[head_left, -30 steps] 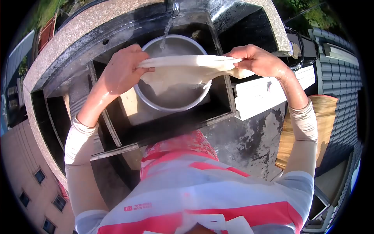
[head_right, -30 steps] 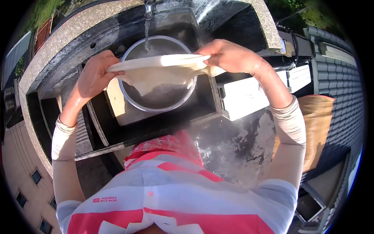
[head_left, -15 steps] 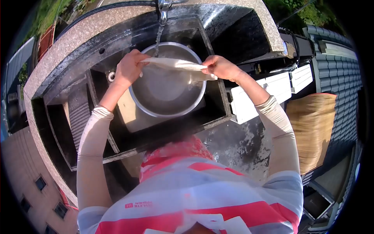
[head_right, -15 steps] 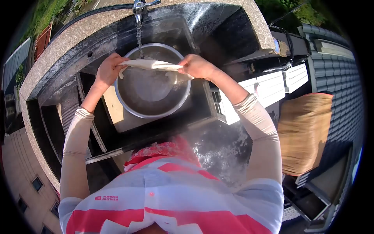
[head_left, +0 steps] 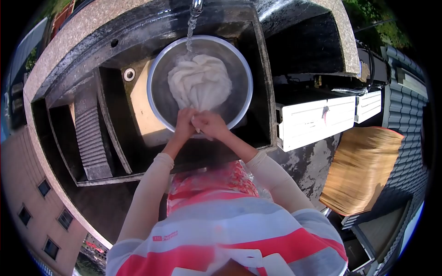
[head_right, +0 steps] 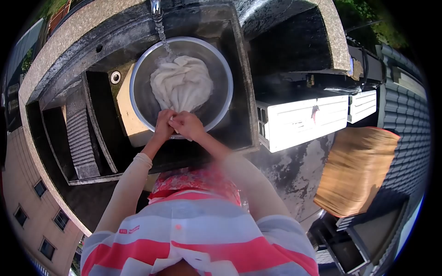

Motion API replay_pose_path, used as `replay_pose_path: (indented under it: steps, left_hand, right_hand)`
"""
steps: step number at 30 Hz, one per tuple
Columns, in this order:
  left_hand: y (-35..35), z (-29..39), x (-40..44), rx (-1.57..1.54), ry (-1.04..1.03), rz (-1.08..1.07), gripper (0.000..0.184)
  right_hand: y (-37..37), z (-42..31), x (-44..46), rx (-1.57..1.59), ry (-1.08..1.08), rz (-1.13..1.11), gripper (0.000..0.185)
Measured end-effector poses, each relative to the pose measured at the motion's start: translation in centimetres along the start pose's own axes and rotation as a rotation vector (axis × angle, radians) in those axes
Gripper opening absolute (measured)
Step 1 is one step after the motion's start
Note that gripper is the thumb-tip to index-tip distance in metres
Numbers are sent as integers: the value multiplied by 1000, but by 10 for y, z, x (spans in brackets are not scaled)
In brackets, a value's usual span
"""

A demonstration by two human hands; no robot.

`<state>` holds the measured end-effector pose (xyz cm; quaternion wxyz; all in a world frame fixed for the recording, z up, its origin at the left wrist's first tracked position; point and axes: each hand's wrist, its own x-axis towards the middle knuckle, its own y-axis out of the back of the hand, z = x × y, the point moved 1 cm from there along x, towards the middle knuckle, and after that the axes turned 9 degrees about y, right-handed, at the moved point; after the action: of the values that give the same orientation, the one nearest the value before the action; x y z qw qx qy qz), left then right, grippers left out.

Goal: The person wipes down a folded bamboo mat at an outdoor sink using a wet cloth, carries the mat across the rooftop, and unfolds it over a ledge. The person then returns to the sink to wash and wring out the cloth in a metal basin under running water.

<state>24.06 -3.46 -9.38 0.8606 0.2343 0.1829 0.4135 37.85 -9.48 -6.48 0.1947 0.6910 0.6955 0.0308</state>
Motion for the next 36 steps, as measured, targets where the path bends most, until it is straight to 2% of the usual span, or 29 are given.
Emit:
replay_pose_path:
  steps: [1,3,4,7,8,13,14,17,18,19,21,24,27,28,30,31,32,33,34,35,36]
  left_hand:
    - [10,2,0,9,26,-13,38]
    - [39,34,9,-19,30,-11,29]
    - [65,65,19,-55,10,-2,26]
    - [122,143,44,-16,-96,-10,31]
    - [134,162,51,21,-201,8,31]
    - [169,240,50,-162,-331,-114,32]
    - [175,242,48,-196,-314,-159,32]
    - [184,209,39,-48,-286,-206,33]
    - [184,193,35,44,-233,-202,33]
    - [182,169,35,121,-290,-198,31]
    - [171,112,34,226,-264,-219,29]
    - [129,25,47,402,-243,-373,28]
    - [94,-24,55,468,-208,-306,31]
    - [88,-34,49,463,-121,-254,33]
    - [82,-44,35,460,53,-147,36]
    - [81,-34,38,133,381,-138,40]
    - [77,-13,42,-205,696,-122,45]
    - [71,-1,45,-556,1000,-102,50]
    - [67,-2,48,-686,1015,-122,71]
    - [63,-2,53,-867,1092,-92,73]
    - [59,-1,62,-1050,1168,-64,76]
  right_hand:
    - [16,11,5,-10,-6,76,35]
    - [46,43,29,28,-152,393,43]
    - [63,49,43,-40,-280,354,65]
    - [73,-26,61,773,-952,262,69]
    - [64,-24,66,954,-839,245,73]
    - [0,2,73,1758,-158,106,96]
    - [3,0,78,1892,-69,95,87]
    - [43,-13,100,1828,-101,245,65]
    - [59,13,111,1645,-185,256,52]
    - [76,40,118,1459,-265,267,39]
    - [107,49,116,963,-204,352,32]
    - [114,108,125,20,199,290,37]
    - [103,91,118,-417,9,372,56]
    - [103,84,119,-393,-42,312,74]
    - [91,44,108,-688,-54,355,83]
    - [79,28,104,-836,-54,383,87]
    - [62,28,104,-819,-155,357,83]
    - [46,35,113,-671,-286,351,79]
    - [30,43,121,-520,-417,343,75]
    - [16,44,123,-365,-553,331,71]
    - [5,44,119,-191,-432,288,62]
